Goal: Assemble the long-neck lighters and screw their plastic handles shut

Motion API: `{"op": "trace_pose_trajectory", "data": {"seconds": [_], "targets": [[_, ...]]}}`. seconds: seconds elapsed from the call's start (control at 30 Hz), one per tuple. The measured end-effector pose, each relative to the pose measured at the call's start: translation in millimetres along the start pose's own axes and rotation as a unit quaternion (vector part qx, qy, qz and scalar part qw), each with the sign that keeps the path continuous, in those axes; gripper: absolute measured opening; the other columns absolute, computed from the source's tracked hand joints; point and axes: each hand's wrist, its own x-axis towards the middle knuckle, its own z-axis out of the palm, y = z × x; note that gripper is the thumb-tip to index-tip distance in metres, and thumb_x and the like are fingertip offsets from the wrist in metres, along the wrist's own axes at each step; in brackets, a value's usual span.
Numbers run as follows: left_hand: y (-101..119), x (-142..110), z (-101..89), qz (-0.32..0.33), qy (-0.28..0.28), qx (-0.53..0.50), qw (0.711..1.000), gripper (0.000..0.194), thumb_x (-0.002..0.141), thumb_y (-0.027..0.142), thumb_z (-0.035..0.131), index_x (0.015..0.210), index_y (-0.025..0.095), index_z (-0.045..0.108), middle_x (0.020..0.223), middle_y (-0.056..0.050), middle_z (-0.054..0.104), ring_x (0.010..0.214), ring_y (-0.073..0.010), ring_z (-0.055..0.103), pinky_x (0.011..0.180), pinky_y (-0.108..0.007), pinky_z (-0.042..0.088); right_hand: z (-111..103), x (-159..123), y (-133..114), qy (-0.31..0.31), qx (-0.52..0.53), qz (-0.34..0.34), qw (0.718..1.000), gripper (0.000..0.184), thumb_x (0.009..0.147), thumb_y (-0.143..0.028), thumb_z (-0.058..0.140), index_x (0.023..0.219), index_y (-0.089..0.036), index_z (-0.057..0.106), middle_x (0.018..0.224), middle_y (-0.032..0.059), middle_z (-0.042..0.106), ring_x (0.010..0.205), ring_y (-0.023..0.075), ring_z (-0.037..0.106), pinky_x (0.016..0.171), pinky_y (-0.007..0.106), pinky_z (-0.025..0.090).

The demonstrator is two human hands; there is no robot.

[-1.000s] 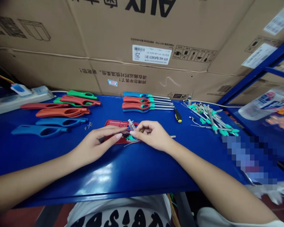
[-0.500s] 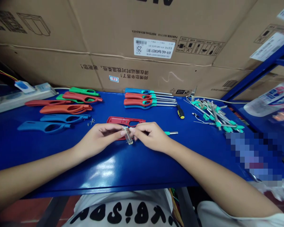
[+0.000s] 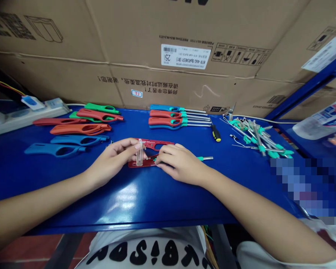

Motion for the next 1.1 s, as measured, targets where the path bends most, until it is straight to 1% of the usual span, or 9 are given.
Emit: {"op": "trace_pose_trajectory", "data": {"seconds": [0.13, 0.27, 0.4, 0.47, 0.53, 0.67, 0.8, 0.9, 1.1], "targets": [[2, 0, -4.9, 0.002, -0.016, 0.053, 0.998, 0.031, 0.09, 0.047, 0.067, 0.087, 0.016, 0.066, 0.069, 0.001, 0.067, 0.062, -0.0112, 0.062, 0.067, -0.024, 0.054, -2, -1, -2, 0.016, 0.038, -0.003, 0.999, 0.012, 0.101, -0.023, 0.053, 0.101, -0.02, 0.064, 0.101, 0.0071, 0.07, 0.095, 0.0191, 0.064, 0.083, 0.035, 0.045], [-1, -1, -7.8, 0.031, -0.048, 0.144, 0.988, 0.033, 0.091, 0.048, 0.064, 0.091, 0.016, 0.071, 0.075, -0.002, 0.07, 0.066, -0.0138, 0.064, 0.068, -0.026, 0.055, -3, 0, -5, 0.064, 0.153, 0.082, 0.983, 0.008, 0.097, -0.026, 0.059, 0.094, -0.022, 0.065, 0.09, 0.0041, 0.068, 0.069, 0.0133, 0.059, 0.065, 0.028, 0.047], [-5, -2, -8.6, 0.06, -0.073, 0.224, 0.97, 0.033, 0.096, 0.045, 0.057, 0.093, 0.016, 0.073, 0.081, -0.004, 0.072, 0.07, -0.0158, 0.065, 0.069, -0.027, 0.055, -2, 1, -2, 0.059, 0.318, 0.201, 0.925, 0.014, 0.091, -0.034, 0.066, 0.09, -0.021, 0.063, 0.065, -0.0029, 0.06, 0.053, 0.0107, 0.053, 0.051, 0.024, 0.042], [-5, -2, -8.6, 0.068, -0.082, 0.247, 0.963, 0.034, 0.098, 0.044, 0.054, 0.092, 0.016, 0.072, 0.079, -0.003, 0.07, 0.069, -0.0154, 0.064, 0.067, -0.026, 0.054, -1, 2, 1, 0.032, 0.393, 0.228, 0.89, 0.02, 0.089, -0.039, 0.069, 0.09, -0.02, 0.062, 0.061, -0.0045, 0.058, 0.051, 0.0103, 0.055, 0.05, 0.023, 0.043], [-5, -2, -8.4, 0.078, -0.091, 0.262, 0.958, 0.033, 0.099, 0.042, 0.053, 0.092, 0.016, 0.072, 0.078, -0.003, 0.069, 0.069, -0.0149, 0.063, 0.067, -0.025, 0.052, -1, 2, 3, 0.014, 0.425, 0.235, 0.874, 0.024, 0.087, -0.042, 0.071, 0.092, -0.019, 0.064, 0.062, -0.0042, 0.059, 0.051, 0.01, 0.056, 0.05, 0.023, 0.045], [-3, -3, -6.9, 0.096, -0.111, 0.28, 0.949, 0.031, 0.101, 0.038, 0.051, 0.096, 0.017, 0.073, 0.082, -0.002, 0.069, 0.074, -0.0149, 0.063, 0.07, -0.025, 0.05, -1, 2, 7, -0.009, 0.416, 0.219, 0.883, 0.028, 0.087, -0.043, 0.071, 0.095, -0.017, 0.07, 0.07, -0.0012, 0.063, 0.053, 0.0088, 0.054, 0.051, 0.022, 0.044], [-3, -4, -5.2, 0.114, -0.119, 0.302, 0.939, 0.028, 0.101, 0.034, 0.053, 0.096, 0.016, 0.074, 0.081, -0.001, 0.068, 0.077, -0.0142, 0.063, 0.074, -0.025, 0.047, -1, 3, 7, -0.005, 0.385, 0.191, 0.903, 0.026, 0.087, -0.041, 0.07, 0.091, -0.015, 0.071, 0.081, 0.0029, 0.067, 0.065, 0.0105, 0.055, 0.06, 0.024, 0.044], [-3, -5, -4.6, 0.125, -0.127, 0.313, 0.933, 0.025, 0.101, 0.032, 0.055, 0.099, 0.017, 0.075, 0.083, -0.001, 0.069, 0.078, -0.0134, 0.063, 0.075, -0.024, 0.046, 0, 4, 6, 0.003, 0.391, 0.193, 0.9, 0.025, 0.088, -0.041, 0.069, 0.09, -0.016, 0.069, 0.079, 0.0019, 0.064, 0.069, 0.0117, 0.055, 0.064, 0.025, 0.043], [-5, -4, -4.9, 0.134, -0.128, 0.307, 0.934, 0.022, 0.101, 0.029, 0.056, 0.099, 0.018, 0.075, 0.084, 0.0, 0.07, 0.078, -0.0129, 0.064, 0.074, -0.023, 0.047, 0, 3, 6, 0.007, 0.397, 0.201, 0.895, 0.026, 0.088, -0.042, 0.069, 0.089, -0.016, 0.067, 0.074, -0.001, 0.06, 0.062, 0.0093, 0.049, 0.059, 0.023, 0.039]]}}
